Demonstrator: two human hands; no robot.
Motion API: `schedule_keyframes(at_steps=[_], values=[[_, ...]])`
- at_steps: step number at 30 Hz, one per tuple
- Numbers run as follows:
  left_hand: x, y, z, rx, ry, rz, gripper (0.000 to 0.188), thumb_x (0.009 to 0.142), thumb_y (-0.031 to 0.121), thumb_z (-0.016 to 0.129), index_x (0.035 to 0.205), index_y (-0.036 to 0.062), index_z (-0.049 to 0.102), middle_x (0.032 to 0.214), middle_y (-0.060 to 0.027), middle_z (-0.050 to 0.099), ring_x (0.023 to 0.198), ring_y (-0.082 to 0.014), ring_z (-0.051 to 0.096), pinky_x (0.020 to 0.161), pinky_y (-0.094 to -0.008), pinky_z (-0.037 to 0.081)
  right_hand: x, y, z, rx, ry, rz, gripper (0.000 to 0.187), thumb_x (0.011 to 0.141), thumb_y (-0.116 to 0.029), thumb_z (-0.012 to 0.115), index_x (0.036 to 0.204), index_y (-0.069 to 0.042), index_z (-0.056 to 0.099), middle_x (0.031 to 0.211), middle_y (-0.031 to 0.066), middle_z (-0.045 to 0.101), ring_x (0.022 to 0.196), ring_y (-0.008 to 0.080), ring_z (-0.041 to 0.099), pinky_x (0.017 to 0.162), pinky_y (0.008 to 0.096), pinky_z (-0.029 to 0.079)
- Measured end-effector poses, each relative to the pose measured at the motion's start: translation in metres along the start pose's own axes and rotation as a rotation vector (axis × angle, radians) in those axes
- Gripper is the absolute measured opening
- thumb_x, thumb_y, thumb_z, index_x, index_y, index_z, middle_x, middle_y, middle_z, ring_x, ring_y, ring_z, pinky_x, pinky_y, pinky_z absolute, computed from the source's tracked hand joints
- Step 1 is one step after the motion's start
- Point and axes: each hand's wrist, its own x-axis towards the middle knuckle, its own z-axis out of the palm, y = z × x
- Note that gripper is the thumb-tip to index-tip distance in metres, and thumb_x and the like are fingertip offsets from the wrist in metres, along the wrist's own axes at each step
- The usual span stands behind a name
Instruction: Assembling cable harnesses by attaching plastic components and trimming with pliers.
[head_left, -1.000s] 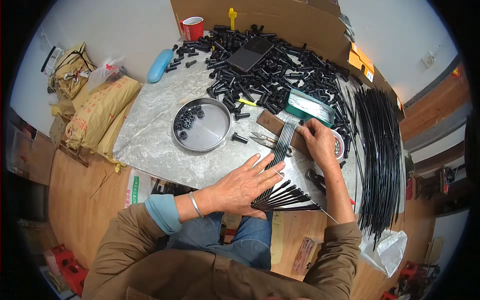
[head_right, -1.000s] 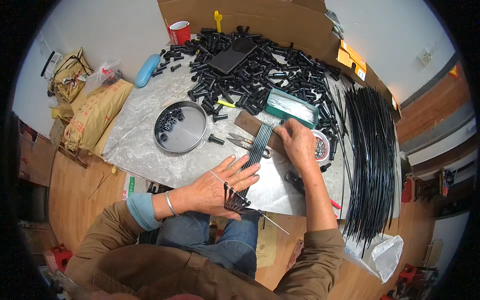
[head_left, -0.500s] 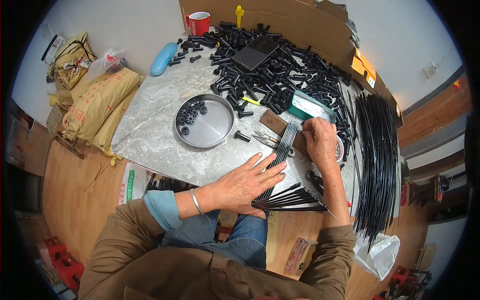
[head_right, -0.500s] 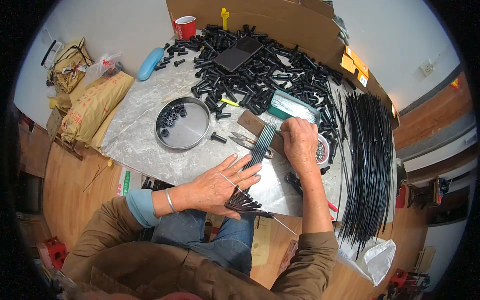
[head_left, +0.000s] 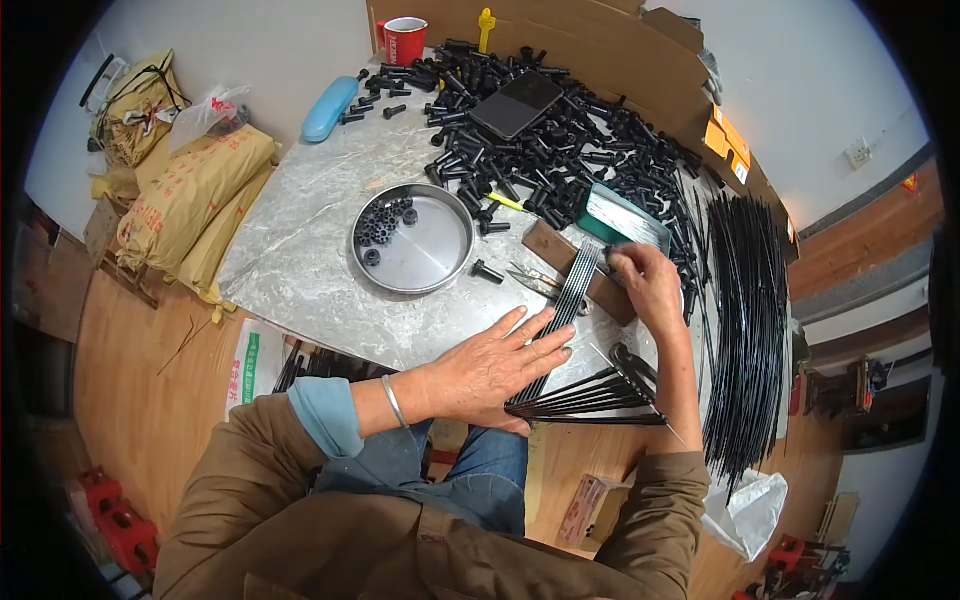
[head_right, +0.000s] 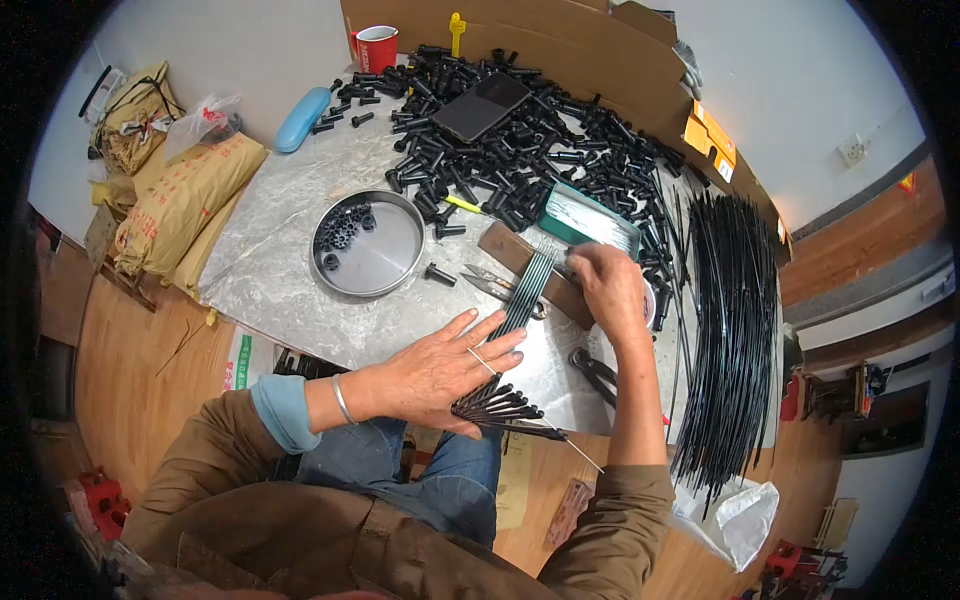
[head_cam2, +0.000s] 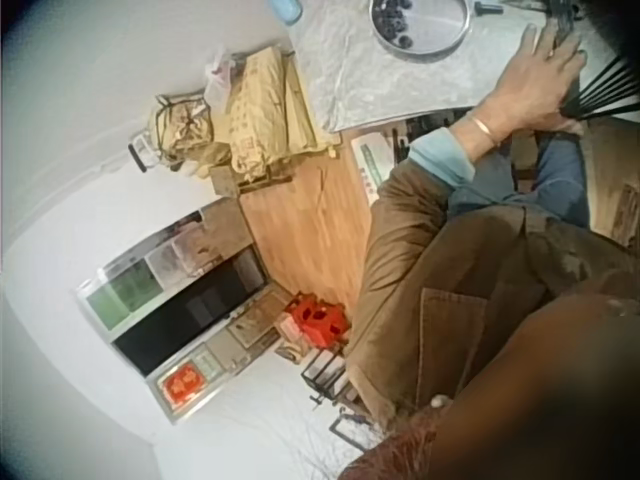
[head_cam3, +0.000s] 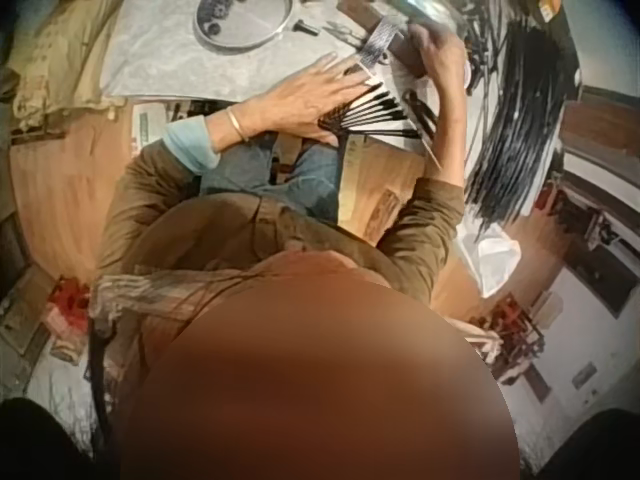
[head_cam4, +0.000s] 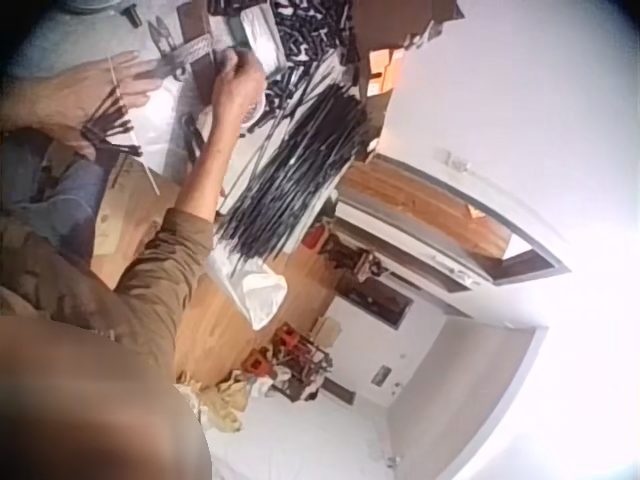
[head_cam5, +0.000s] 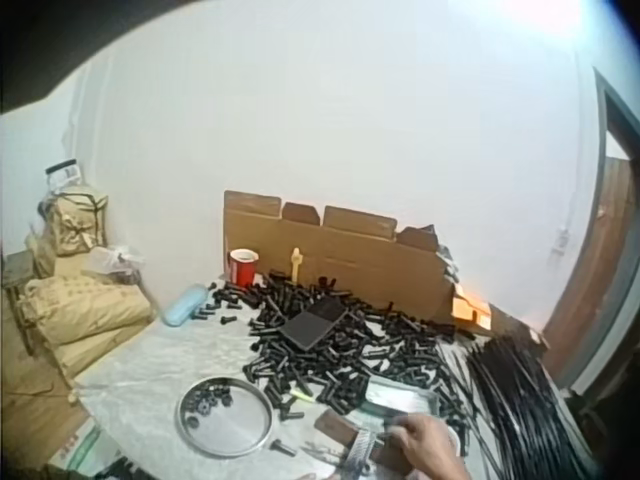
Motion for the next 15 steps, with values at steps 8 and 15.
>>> schedule_keyframes(at_steps=[8, 15], values=[[-0.003, 0.001, -0.001, -0.024, -0.001, -0.016, 0.097, 0.063, 0.052, 0.077, 0.135, 0.0009, 0.039, 0.149, -0.0160, 0.025, 0.140, -0.0371, 0.016, 0.114, -0.0513, 0.016, 0.019, 0.000, 0.013, 0.029, 0.075, 0.055, 0.016, 0.084, -0.016, 0.062, 0.088, -0.002, 0.069, 0.081, 0.0151, 0.067, 0.073, 0.0262, 0.065, 0.067, 0.0348, 0.048], [-0.004, 0.006, 0.000, 0.013, -0.043, 0.024, 0.100, 0.063, 0.057, 0.074, 0.137, 0.0023, 0.036, 0.150, -0.0144, 0.024, 0.141, -0.0357, 0.016, 0.114, -0.0508, 0.014, 0.065, 0.019, 0.005, -0.283, 0.114, 0.027, 0.019, 0.080, -0.024, 0.064, 0.089, -0.009, 0.071, 0.085, 0.0120, 0.069, 0.081, 0.0290, 0.065, 0.073, 0.0371, 0.049]])
